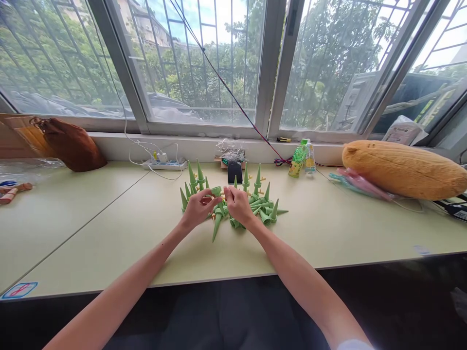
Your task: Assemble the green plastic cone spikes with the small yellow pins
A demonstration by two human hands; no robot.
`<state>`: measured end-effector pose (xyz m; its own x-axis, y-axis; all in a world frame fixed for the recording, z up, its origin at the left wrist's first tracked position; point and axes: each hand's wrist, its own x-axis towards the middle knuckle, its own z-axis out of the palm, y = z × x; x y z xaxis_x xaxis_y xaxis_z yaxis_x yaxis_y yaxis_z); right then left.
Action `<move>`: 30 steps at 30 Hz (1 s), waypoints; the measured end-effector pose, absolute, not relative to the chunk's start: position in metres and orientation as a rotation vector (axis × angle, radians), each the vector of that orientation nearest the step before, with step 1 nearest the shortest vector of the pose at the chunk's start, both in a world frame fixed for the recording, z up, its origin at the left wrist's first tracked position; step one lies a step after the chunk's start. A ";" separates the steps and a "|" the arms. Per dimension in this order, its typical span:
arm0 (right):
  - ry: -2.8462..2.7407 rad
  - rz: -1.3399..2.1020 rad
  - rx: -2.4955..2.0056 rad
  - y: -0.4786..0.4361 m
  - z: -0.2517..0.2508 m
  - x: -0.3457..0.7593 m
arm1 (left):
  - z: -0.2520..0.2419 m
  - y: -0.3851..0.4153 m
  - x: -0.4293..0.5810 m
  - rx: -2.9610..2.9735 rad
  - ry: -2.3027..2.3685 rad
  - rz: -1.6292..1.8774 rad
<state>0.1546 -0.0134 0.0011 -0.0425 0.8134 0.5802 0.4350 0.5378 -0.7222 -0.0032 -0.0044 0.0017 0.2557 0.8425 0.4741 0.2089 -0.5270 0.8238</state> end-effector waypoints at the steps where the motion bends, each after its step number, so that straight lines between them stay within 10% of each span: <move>1: -1.668 0.434 -1.068 -0.013 0.001 0.154 | 0.002 -0.004 -0.003 1.897 0.947 1.301; 30: -1.772 0.323 -1.012 -0.015 0.002 0.158 | 0.008 0.002 -0.008 1.153 0.664 0.749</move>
<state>0.1582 -0.0150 0.0018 -0.1215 0.7574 0.6416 0.4823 0.6100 -0.6287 -0.0076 0.0015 0.0080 0.5889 0.8042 -0.0803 -0.1759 0.2245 0.9585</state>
